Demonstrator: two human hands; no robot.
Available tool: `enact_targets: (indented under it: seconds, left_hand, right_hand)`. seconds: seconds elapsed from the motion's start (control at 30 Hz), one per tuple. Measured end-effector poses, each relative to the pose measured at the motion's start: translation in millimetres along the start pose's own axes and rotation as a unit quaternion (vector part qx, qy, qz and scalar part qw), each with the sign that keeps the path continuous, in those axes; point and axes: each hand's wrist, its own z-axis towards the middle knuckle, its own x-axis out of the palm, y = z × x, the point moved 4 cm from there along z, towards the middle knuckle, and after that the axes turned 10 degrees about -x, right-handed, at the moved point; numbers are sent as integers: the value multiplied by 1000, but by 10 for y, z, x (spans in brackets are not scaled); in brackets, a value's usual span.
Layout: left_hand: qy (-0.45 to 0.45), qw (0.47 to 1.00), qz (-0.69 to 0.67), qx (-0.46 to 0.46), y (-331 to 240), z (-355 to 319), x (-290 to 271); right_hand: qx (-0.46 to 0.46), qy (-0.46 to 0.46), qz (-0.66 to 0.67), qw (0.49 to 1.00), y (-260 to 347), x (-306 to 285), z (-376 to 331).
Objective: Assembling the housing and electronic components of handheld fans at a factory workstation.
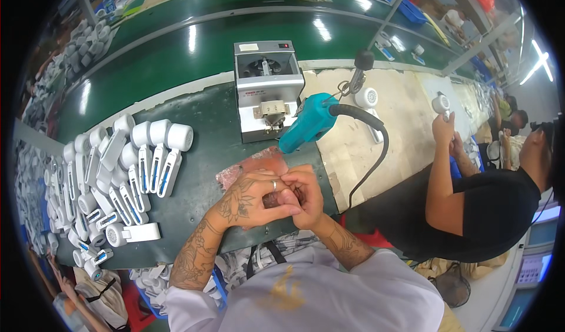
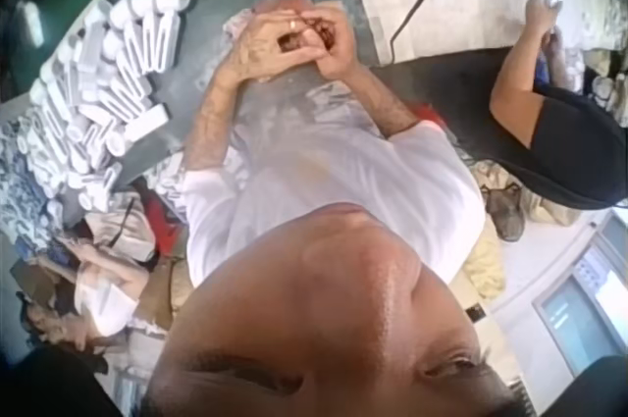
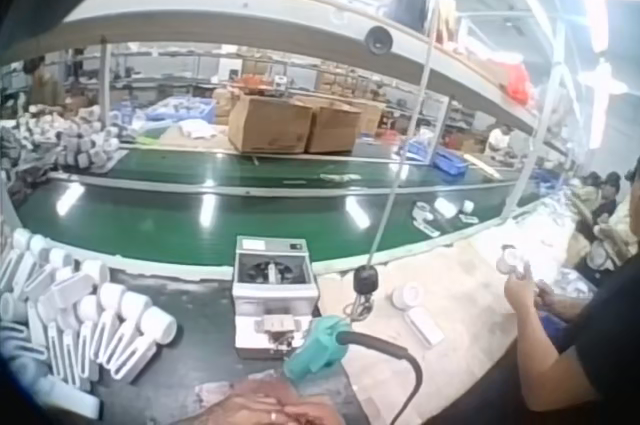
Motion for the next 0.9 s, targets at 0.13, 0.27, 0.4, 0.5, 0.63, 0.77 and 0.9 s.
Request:
enact_targets:
  seconds: [0.13, 0.27, 0.4, 0.5, 0.63, 0.77, 0.9]
  left_hand:
    - [5, 1000, 12, -8, 10, 1, 10]
    - [4, 1000, 16, -16, 23, -6, 11]
    - [2, 1000, 16, -17, 30, -4, 15]
    - [3, 1000, 23, -19, 37, -3, 15]
    - [-7, 1000, 23, -17, 87, -3, 50]
    - [-26, 1000, 13, -4, 95, -10, 57]
    - [-24, 1000, 18, -6, 96, -11, 59]
  right_hand:
    - [-10, 5, -1, 1000, -21, -8, -1]
    - [-1, 1, 14, 1000, -11, -1, 9]
    - [-2, 1, 22, 1000, -20, -2, 8]
    - [-2, 1, 20, 1000, -6, 1, 18]
    - [-7, 4, 4, 1000, -12, -2, 12]
    - [-11, -2, 9, 1000, -9, 5, 23]
    - [-17, 3, -6, 1000, -14, -4, 9]
